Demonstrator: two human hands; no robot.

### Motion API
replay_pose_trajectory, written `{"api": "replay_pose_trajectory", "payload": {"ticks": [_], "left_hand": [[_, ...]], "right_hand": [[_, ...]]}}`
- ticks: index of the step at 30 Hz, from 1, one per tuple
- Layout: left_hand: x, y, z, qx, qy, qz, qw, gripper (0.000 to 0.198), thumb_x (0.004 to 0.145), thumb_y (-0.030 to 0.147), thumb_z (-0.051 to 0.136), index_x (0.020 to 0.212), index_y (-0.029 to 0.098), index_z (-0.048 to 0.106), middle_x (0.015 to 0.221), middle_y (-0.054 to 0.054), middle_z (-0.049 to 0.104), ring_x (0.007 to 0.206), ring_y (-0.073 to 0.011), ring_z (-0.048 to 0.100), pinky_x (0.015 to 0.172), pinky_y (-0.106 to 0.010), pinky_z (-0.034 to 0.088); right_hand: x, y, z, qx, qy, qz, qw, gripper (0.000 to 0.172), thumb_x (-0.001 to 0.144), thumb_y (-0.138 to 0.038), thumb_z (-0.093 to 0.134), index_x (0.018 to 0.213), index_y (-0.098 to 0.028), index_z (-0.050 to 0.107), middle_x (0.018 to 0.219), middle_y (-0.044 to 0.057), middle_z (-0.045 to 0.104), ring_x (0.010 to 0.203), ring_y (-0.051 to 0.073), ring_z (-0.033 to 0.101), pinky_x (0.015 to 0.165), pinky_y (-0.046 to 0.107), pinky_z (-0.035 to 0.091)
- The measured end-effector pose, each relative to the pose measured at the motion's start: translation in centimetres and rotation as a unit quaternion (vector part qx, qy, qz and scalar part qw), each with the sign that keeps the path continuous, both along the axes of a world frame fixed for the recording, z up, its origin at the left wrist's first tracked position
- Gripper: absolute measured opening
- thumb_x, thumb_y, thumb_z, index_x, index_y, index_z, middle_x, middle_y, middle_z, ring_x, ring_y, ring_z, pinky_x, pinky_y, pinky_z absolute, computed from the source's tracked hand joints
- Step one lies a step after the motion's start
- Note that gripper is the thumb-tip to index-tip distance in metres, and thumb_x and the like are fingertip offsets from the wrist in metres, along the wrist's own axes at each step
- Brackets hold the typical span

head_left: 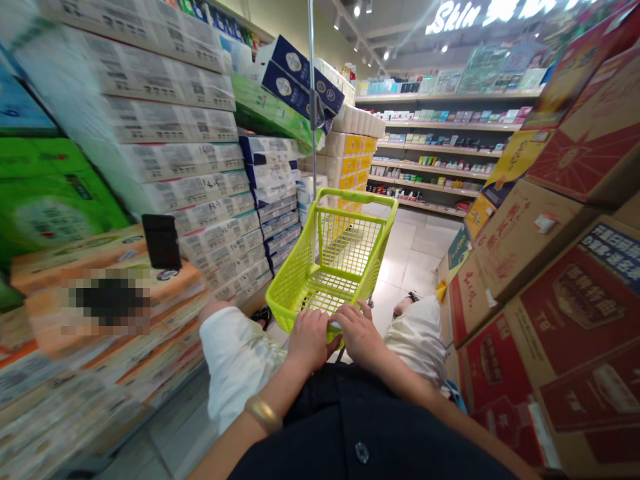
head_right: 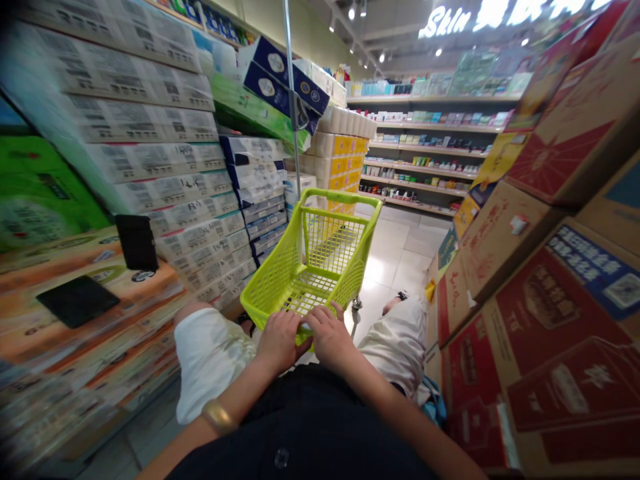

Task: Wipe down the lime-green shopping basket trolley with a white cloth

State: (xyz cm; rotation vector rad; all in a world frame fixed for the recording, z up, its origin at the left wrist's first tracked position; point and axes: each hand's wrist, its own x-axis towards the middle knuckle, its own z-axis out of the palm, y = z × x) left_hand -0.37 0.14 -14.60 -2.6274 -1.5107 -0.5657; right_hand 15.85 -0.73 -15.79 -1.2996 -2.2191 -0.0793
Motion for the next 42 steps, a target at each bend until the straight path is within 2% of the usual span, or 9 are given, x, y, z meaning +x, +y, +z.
{"api": "replay_pose_trajectory", "payload": {"ticks": [3,8,11,17,24,27,33,39,42], "left_hand": [[-0.4,0.0,0.0,-0.002,-0.001,-0.003,1.0,0.023,0.081,0.041,0.062,0.084,0.018,0.059,0.086,-0.008,0.062,0.087,-0.0273,0.057,0.08,-0.041,0.042],[-0.5,0.0,-0.2,0.0,-0.004,-0.006,1.0,0.022,0.076,0.038,0.067,0.081,0.019,0.058,0.085,-0.007,0.062,0.087,-0.0268,0.056,0.078,-0.039,0.041],[-0.4,0.0,-0.4,0.007,-0.009,-0.009,1.0,0.022,0.077,0.039,0.065,0.081,0.019,0.058,0.084,-0.007,0.062,0.086,-0.0266,0.056,0.077,-0.039,0.041],[-1.2,0.1,-0.9,0.021,-0.023,-0.027,0.999,0.022,0.083,0.04,0.057,0.081,0.019,0.057,0.081,-0.007,0.061,0.082,-0.0255,0.055,0.075,-0.039,0.04],[-1.2,0.2,-1.0,0.025,-0.021,-0.011,0.999,0.018,0.077,0.036,0.063,0.077,0.019,0.056,0.081,-0.007,0.061,0.083,-0.0256,0.055,0.075,-0.039,0.039],[-1.1,0.2,-1.0,0.026,-0.022,-0.011,0.999,0.019,0.076,0.036,0.063,0.077,0.019,0.055,0.08,-0.007,0.061,0.082,-0.0257,0.055,0.074,-0.039,0.039],[-1.8,0.2,-1.0,0.039,-0.018,-0.023,0.999,0.02,0.079,0.039,0.059,0.08,0.019,0.057,0.079,-0.007,0.061,0.08,-0.0251,0.055,0.073,-0.039,0.039],[-1.3,0.2,-1.1,0.039,-0.019,-0.013,0.999,0.019,0.075,0.036,0.064,0.077,0.02,0.055,0.08,-0.006,0.062,0.082,-0.0251,0.056,0.075,-0.038,0.039],[-1.0,0.3,-1.1,0.034,-0.019,-0.014,0.999,0.018,0.076,0.036,0.063,0.077,0.02,0.055,0.08,-0.006,0.062,0.083,-0.0253,0.056,0.075,-0.038,0.039]], "right_hand": [[0.8,0.5,0.3,0.013,0.009,0.025,1.0,0.037,0.082,-0.002,0.047,0.104,-0.027,0.062,0.105,0.001,0.067,0.116,0.017,0.052,0.111,0.038,0.008],[3.4,3.0,1.6,0.02,0.015,-0.042,0.999,0.044,0.077,0.005,0.042,0.101,-0.026,0.062,0.109,0.0,0.067,0.122,0.018,0.048,0.11,0.04,0.01],[2.5,2.6,1.3,0.017,0.022,-0.048,0.998,0.043,0.076,0.004,0.042,0.101,-0.026,0.062,0.107,0.002,0.066,0.117,0.019,0.05,0.109,0.039,0.014],[-0.3,0.1,0.3,-0.007,0.01,0.033,0.999,0.032,0.079,-0.004,0.05,0.097,-0.027,0.063,0.094,0.001,0.065,0.102,0.019,0.055,0.109,0.041,0.015],[2.5,3.4,2.3,-0.021,0.018,-0.003,1.0,0.038,0.076,0.003,0.044,0.094,-0.025,0.063,0.095,0.001,0.066,0.1,0.018,0.055,0.11,0.042,0.016],[1.7,3.1,1.8,-0.011,0.013,-0.016,1.0,0.037,0.076,0.002,0.045,0.093,-0.025,0.063,0.092,0.002,0.065,0.099,0.019,0.054,0.11,0.041,0.019],[-0.2,0.9,0.7,-0.01,0.007,0.053,0.999,0.033,0.077,-0.002,0.05,0.095,-0.026,0.063,0.092,0.001,0.064,0.099,0.019,0.054,0.11,0.04,0.018],[3.0,3.8,2.5,-0.045,0.023,0.03,0.998,0.036,0.076,0.001,0.044,0.095,-0.025,0.062,0.097,0.001,0.065,0.099,0.017,0.055,0.11,0.041,0.02],[2.7,3.8,2.2,-0.037,0.025,0.005,0.999,0.036,0.075,0.001,0.045,0.094,-0.024,0.062,0.095,0.002,0.064,0.098,0.018,0.054,0.109,0.04,0.023]]}}
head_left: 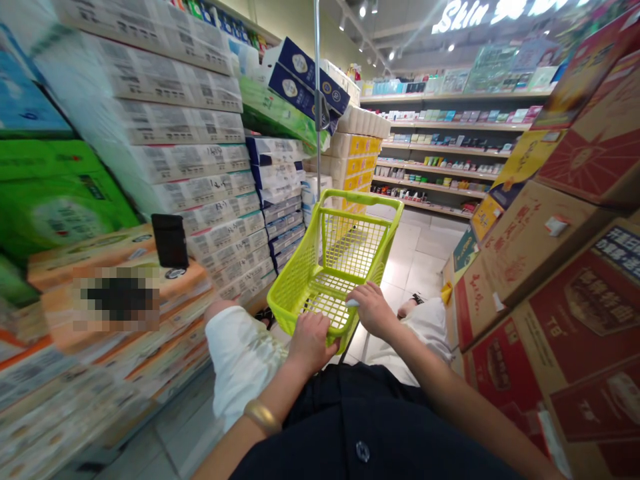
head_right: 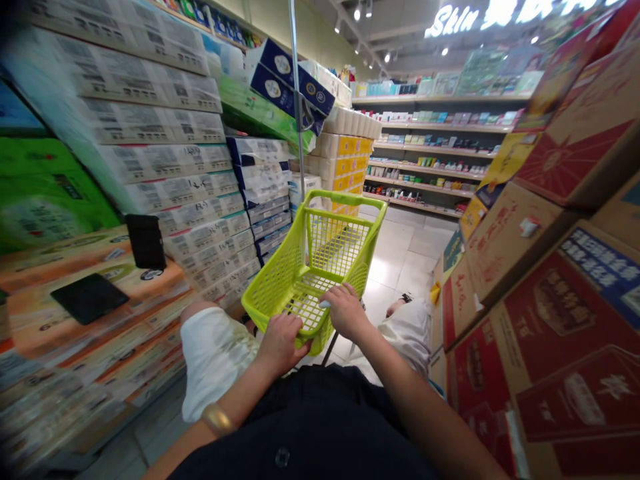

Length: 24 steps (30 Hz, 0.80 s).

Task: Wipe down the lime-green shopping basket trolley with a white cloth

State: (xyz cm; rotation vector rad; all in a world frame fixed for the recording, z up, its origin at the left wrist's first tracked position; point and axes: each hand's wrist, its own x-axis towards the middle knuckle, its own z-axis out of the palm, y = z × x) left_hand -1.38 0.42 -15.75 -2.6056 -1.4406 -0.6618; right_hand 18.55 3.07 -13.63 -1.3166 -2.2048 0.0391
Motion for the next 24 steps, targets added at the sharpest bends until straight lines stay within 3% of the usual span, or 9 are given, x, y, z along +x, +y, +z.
{"api": "replay_pose_trajectory", "payload": {"ticks": [6,9,13,16,21,24], "left_hand": [[-0.6,-0.1,0.3,-0.005,0.005,-0.008,1.0,0.019,0.079,0.038,0.059,0.079,0.019,0.056,0.081,-0.007,0.061,0.081,-0.0251,0.055,0.075,-0.039,0.04],[-0.7,-0.1,0.4,-0.005,0.005,-0.004,1.0,0.019,0.078,0.038,0.06,0.079,0.02,0.056,0.08,-0.007,0.061,0.081,-0.025,0.055,0.075,-0.039,0.04],[-0.2,-0.1,0.4,-0.011,0.002,0.006,1.0,0.016,0.075,0.034,0.063,0.076,0.02,0.055,0.08,-0.006,0.061,0.082,-0.0251,0.055,0.075,-0.038,0.04],[-0.1,-0.1,0.5,-0.011,0.0,0.005,1.0,0.016,0.075,0.034,0.062,0.076,0.02,0.054,0.079,-0.006,0.06,0.082,-0.0252,0.055,0.075,-0.038,0.04],[-0.6,-0.2,0.5,-0.001,0.005,0.0,1.0,0.02,0.081,0.039,0.055,0.078,0.019,0.056,0.079,-0.007,0.06,0.081,-0.0255,0.055,0.075,-0.039,0.04],[-0.8,-0.2,0.5,-0.002,0.004,0.002,1.0,0.019,0.079,0.038,0.058,0.078,0.019,0.055,0.08,-0.007,0.061,0.081,-0.0257,0.056,0.076,-0.039,0.04]], "right_hand": [[-3.0,-3.1,-1.5,0.035,-0.01,0.058,0.998,0.033,0.074,-0.001,0.05,0.095,-0.024,0.063,0.091,0.002,0.064,0.097,0.019,0.054,0.11,0.039,0.024],[-2.2,-2.3,-1.2,0.036,-0.003,0.076,0.996,0.034,0.074,0.0,0.048,0.093,-0.025,0.062,0.091,0.001,0.064,0.095,0.018,0.055,0.111,0.04,0.024],[-0.5,0.0,-0.5,0.034,0.024,0.04,0.998,0.037,0.069,0.002,0.045,0.091,-0.023,0.062,0.091,0.002,0.064,0.095,0.019,0.055,0.109,0.041,0.029],[-0.8,-0.4,-0.3,0.036,0.032,0.036,0.998,0.035,0.068,-0.001,0.047,0.092,-0.022,0.062,0.091,0.004,0.062,0.096,0.021,0.053,0.105,0.042,0.035],[-3.2,-3.4,-0.5,0.046,0.036,0.083,0.995,0.015,0.084,-0.015,0.051,0.094,-0.022,0.061,0.092,0.004,0.062,0.095,0.02,0.054,0.106,0.042,0.035],[-3.3,-3.1,-0.5,0.06,0.029,0.075,0.995,0.017,0.093,-0.019,0.046,0.089,-0.022,0.062,0.085,0.003,0.063,0.089,0.018,0.056,0.105,0.041,0.036]]}}
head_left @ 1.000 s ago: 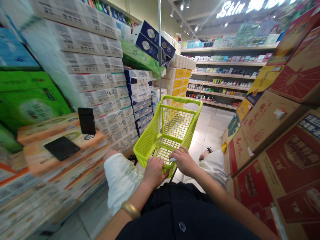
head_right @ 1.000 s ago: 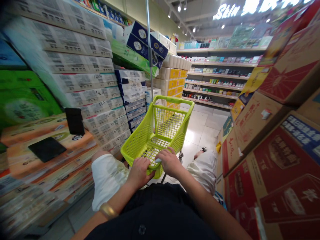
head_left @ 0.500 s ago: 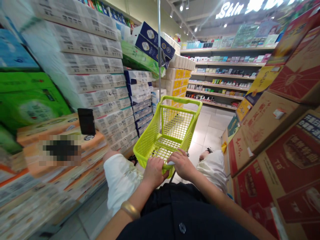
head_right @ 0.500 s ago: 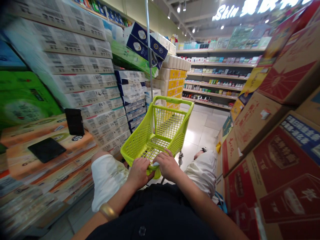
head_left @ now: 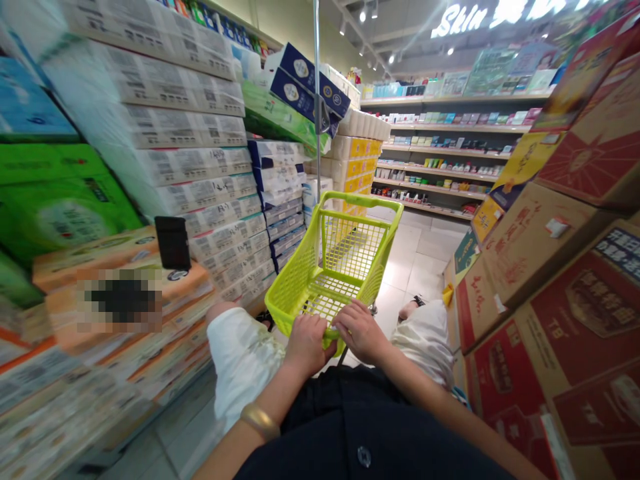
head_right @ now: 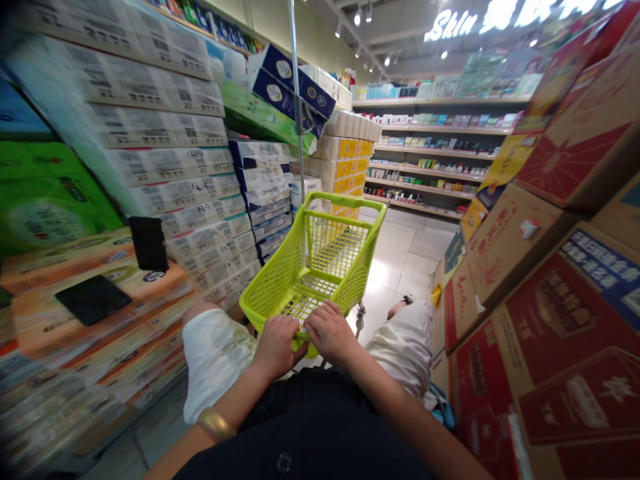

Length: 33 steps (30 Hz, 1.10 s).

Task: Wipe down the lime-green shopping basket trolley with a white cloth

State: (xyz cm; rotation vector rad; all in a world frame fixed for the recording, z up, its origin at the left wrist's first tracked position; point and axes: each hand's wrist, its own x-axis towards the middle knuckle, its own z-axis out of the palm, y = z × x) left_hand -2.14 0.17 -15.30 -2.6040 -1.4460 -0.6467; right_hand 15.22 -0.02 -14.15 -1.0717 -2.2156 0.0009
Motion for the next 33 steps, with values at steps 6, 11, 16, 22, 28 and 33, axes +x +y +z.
{"api": "replay_pose_trajectory", "payload": {"ticks": [6,11,16,22,28,33], "left_hand": [[0.4,0.1,0.0,-0.009,-0.012,0.004,1.0,0.015,0.075,0.034,0.062,0.075,0.02,0.055,0.08,-0.007,0.062,0.082,-0.0257,0.056,0.075,-0.039,0.04],[0.2,0.0,0.0,-0.007,-0.014,-0.007,1.0,0.018,0.077,0.037,0.059,0.076,0.02,0.055,0.08,-0.008,0.061,0.082,-0.0261,0.055,0.075,-0.04,0.04],[0.0,-0.1,-0.2,-0.012,-0.009,-0.009,1.0,0.018,0.077,0.038,0.059,0.078,0.02,0.055,0.081,-0.007,0.061,0.083,-0.026,0.055,0.076,-0.04,0.041],[0.1,-0.2,0.0,-0.008,-0.012,-0.005,1.0,0.017,0.077,0.037,0.059,0.079,0.02,0.056,0.08,-0.007,0.061,0.082,-0.0254,0.055,0.076,-0.04,0.04],[0.0,-0.2,0.0,-0.011,-0.004,-0.012,1.0,0.02,0.081,0.039,0.055,0.078,0.019,0.056,0.081,-0.008,0.062,0.081,-0.0257,0.055,0.075,-0.04,0.04],[-0.1,-0.1,0.0,-0.008,-0.01,-0.015,1.0,0.022,0.082,0.041,0.054,0.082,0.019,0.058,0.081,-0.008,0.062,0.082,-0.026,0.056,0.075,-0.04,0.04]], "right_hand": [[1.6,2.5,0.0,0.032,0.09,-0.08,0.992,0.022,0.093,-0.022,0.046,0.107,-0.021,0.062,0.102,0.009,0.065,0.097,0.021,0.058,0.09,0.036,0.047],[0.2,1.8,0.0,0.012,0.053,-0.067,0.996,0.014,0.084,-0.021,0.057,0.095,-0.023,0.064,0.085,0.004,0.066,0.085,0.02,0.059,0.085,0.034,0.046],[-0.7,1.4,0.1,0.011,0.008,-0.074,0.997,0.006,0.08,-0.019,0.056,0.075,-0.021,0.06,0.077,0.004,0.06,0.077,0.019,0.055,0.075,0.031,0.045],[0.6,0.3,-0.4,0.025,0.074,0.01,0.997,0.014,0.087,-0.02,0.051,0.099,-0.023,0.057,0.097,0.004,0.067,0.095,0.018,0.061,0.101,0.038,0.039],[-0.5,0.0,-0.9,0.024,0.068,-0.027,0.997,0.007,0.078,-0.018,0.053,0.084,-0.021,0.055,0.082,0.004,0.06,0.081,0.019,0.055,0.079,0.033,0.043],[-0.9,-0.4,-0.6,0.015,0.022,-0.002,1.0,0.018,0.086,-0.018,0.047,0.097,-0.021,0.061,0.091,0.005,0.062,0.089,0.019,0.054,0.089,0.036,0.038]]}}
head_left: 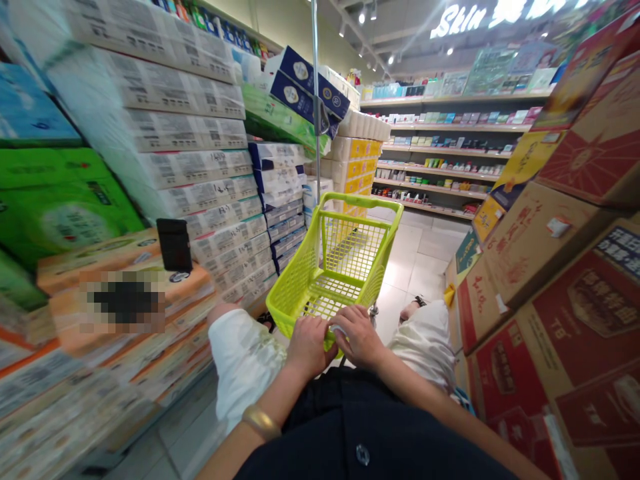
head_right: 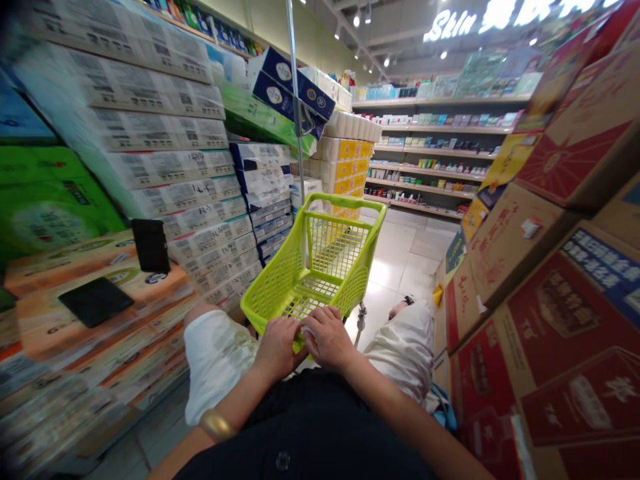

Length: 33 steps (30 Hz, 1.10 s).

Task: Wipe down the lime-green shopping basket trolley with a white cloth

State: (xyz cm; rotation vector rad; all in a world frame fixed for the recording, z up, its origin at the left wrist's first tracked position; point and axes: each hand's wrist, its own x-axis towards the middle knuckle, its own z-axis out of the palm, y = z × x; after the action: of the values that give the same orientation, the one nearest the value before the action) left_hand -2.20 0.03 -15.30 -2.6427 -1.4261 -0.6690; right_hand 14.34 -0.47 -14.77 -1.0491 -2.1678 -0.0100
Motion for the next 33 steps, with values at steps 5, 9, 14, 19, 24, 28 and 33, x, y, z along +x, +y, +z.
{"api": "replay_pose_trajectory", "payload": {"ticks": [5,9,14,19,24,28,33], "left_hand": [[0.0,0.1,0.0,-0.004,0.009,0.013,1.0,0.022,0.081,0.04,0.056,0.081,0.018,0.057,0.082,-0.008,0.062,0.083,-0.0265,0.057,0.076,-0.04,0.04],[0.1,0.2,0.0,-0.011,0.006,0.007,1.0,0.021,0.078,0.039,0.06,0.081,0.019,0.058,0.082,-0.007,0.062,0.084,-0.0259,0.057,0.076,-0.039,0.04],[0.3,0.5,0.0,-0.014,0.001,0.001,1.0,0.018,0.073,0.035,0.065,0.074,0.02,0.056,0.08,-0.006,0.062,0.081,-0.0243,0.056,0.073,-0.038,0.039],[-0.3,1.0,-0.2,-0.01,-0.011,-0.011,1.0,0.019,0.074,0.037,0.063,0.074,0.02,0.056,0.08,-0.006,0.062,0.08,-0.0237,0.056,0.072,-0.037,0.038],[-1.7,1.8,-0.3,-0.005,-0.017,-0.033,0.999,0.021,0.075,0.041,0.06,0.074,0.02,0.057,0.078,-0.005,0.062,0.078,-0.0225,0.055,0.073,-0.037,0.037],[-2.1,2.3,-0.2,-0.01,-0.021,-0.033,0.999,0.02,0.071,0.039,0.064,0.071,0.02,0.057,0.076,-0.004,0.062,0.078,-0.0215,0.055,0.073,-0.036,0.037],[-2.2,2.7,0.2,-0.015,-0.018,-0.04,0.999,0.016,0.069,0.034,0.065,0.069,0.02,0.057,0.074,-0.003,0.062,0.077,-0.0206,0.055,0.073,-0.035,0.036]], "right_hand": [[0.7,-0.9,-0.7,0.017,0.011,0.028,0.999,0.034,0.09,-0.017,0.044,0.122,-0.024,0.056,0.117,0.007,0.063,0.111,0.02,0.053,0.1,0.037,0.033],[1.5,-0.3,-0.8,0.033,0.006,0.019,0.999,0.028,0.091,-0.017,0.043,0.114,-0.024,0.059,0.106,0.004,0.066,0.107,0.018,0.055,0.105,0.04,0.027],[2.4,2.1,0.0,0.023,0.015,-0.054,0.998,0.019,0.089,-0.016,0.044,0.095,-0.021,0.061,0.094,0.003,0.065,0.098,0.018,0.056,0.106,0.038,0.024],[0.7,1.8,-0.3,0.018,-0.009,-0.073,0.997,0.014,0.089,-0.02,0.047,0.085,-0.022,0.06,0.082,0.001,0.062,0.089,0.017,0.054,0.104,0.036,0.024],[-1.0,0.7,-0.9,0.032,-0.054,-0.038,0.997,0.016,0.093,-0.024,0.046,0.086,-0.023,0.061,0.084,0.0,0.063,0.09,0.016,0.054,0.104,0.036,0.019],[-0.2,1.9,-0.3,0.04,-0.067,-0.041,0.996,0.018,0.095,-0.025,0.046,0.087,-0.023,0.061,0.085,0.001,0.065,0.09,0.016,0.054,0.104,0.037,0.017],[0.2,3.1,0.0,0.034,-0.056,-0.101,0.993,0.018,0.095,-0.024,0.045,0.087,-0.022,0.062,0.085,0.001,0.065,0.09,0.016,0.055,0.103,0.036,0.019]]}}
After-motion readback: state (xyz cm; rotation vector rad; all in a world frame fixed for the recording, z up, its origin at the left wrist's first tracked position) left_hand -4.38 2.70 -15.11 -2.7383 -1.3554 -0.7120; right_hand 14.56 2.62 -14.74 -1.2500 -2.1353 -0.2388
